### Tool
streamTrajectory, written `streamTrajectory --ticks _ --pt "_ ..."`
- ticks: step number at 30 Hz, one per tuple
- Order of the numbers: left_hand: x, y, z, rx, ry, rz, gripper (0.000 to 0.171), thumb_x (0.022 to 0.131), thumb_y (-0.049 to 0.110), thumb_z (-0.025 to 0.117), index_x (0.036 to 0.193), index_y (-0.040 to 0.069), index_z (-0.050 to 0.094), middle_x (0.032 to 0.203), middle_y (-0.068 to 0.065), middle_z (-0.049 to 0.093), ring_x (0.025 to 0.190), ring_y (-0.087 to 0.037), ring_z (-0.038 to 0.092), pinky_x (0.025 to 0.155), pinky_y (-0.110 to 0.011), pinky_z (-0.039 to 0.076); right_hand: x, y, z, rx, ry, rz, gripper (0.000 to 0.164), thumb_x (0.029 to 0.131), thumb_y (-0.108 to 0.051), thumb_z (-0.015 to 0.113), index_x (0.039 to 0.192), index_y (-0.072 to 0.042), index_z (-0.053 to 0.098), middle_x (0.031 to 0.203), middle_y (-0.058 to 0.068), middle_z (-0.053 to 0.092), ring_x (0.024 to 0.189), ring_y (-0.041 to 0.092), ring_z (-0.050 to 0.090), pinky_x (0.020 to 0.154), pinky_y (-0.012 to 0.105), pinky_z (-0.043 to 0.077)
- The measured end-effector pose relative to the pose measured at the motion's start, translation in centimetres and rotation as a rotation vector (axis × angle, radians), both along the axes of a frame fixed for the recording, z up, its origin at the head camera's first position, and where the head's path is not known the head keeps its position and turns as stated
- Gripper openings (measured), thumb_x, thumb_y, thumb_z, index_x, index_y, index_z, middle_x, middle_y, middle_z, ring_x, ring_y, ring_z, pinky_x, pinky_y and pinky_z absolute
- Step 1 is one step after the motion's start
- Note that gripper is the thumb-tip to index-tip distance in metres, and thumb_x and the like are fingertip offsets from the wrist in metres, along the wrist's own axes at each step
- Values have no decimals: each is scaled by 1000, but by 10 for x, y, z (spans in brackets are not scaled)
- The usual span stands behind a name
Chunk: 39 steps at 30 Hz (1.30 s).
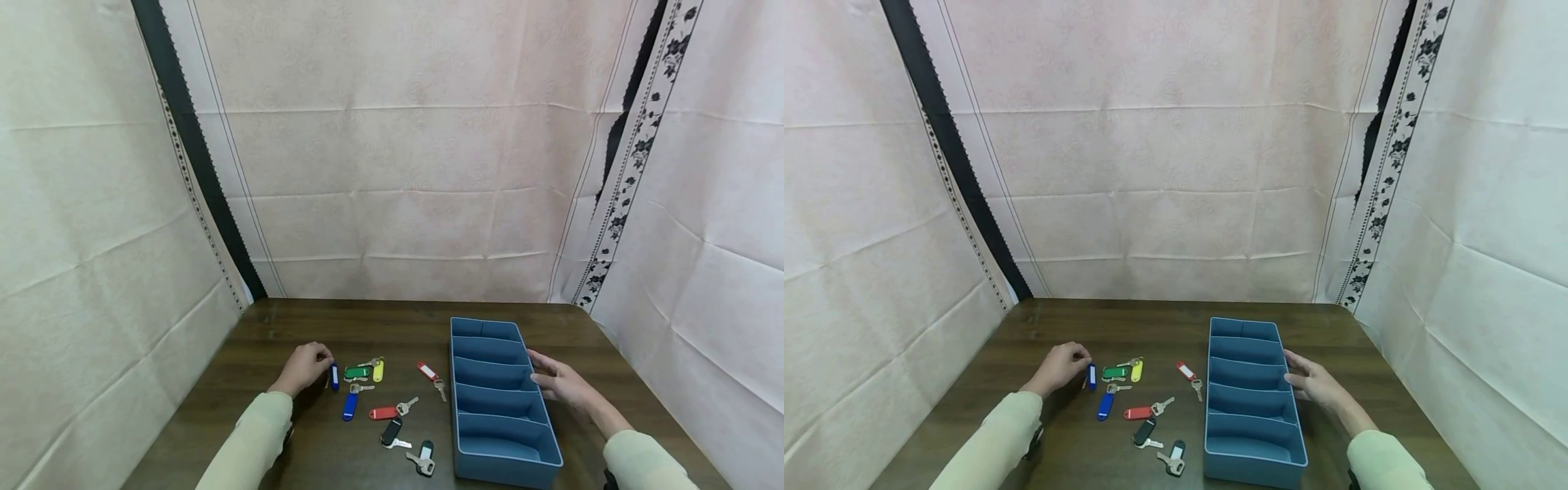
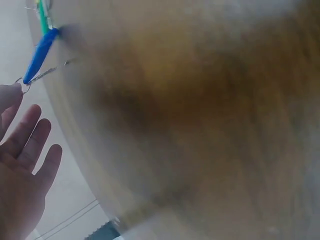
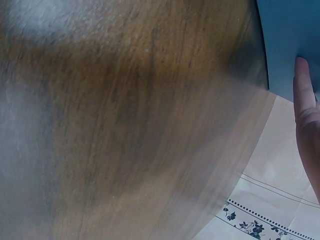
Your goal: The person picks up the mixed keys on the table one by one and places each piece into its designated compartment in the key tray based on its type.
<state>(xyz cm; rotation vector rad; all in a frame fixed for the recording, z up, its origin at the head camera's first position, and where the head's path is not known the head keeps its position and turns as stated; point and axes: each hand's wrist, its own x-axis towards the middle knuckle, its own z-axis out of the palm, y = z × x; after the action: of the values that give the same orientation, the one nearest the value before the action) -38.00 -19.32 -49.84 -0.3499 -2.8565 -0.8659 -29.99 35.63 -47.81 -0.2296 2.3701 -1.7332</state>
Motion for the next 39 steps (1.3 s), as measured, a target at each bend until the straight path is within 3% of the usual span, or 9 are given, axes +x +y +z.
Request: streamTrajectory --ticks 10,16,25,34,39 --pt "-2 10 20 113 108 -12 6 93 15 70 91 10 72 96 -3 66 90 -20 61 81 -44 52 1 2 -1 2 10 -3 68 103 -15 54 156 2 16 156 33 19 130 47 46 95 49 49" --pt "-4 28 34 197 117 -42 4 93 16 70 92 12 72 99 -2 66 94 -21 62 82 -44 51 0 3 -2 -3 4 -3 67 103 -14 53 156 2 16 156 33 18 130 47 46 95 49 49" --pt "-12 75 53 287 83 -89 5 94 19 70 93 14 72 98 0 67 90 -17 60 80 -39 50 0 5 -2 -3 1 -2 68 103 -16 54 156 1 15 156 33 19 129 46 47 95 49 49" --pt "-21 128 76 351 72 -175 9 95 21 68 94 14 73 99 1 68 91 -16 61 79 -37 50 1 4 0 -8 2 8 67 104 -17 53 157 1 15 157 32 18 132 47 43 96 49 48" --pt "-28 154 83 376 63 -229 10 96 22 67 94 14 73 96 1 69 87 -14 61 75 -34 50 1 1 2 -15 11 32 67 104 -17 51 157 1 13 158 31 17 135 48 38 98 49 46"
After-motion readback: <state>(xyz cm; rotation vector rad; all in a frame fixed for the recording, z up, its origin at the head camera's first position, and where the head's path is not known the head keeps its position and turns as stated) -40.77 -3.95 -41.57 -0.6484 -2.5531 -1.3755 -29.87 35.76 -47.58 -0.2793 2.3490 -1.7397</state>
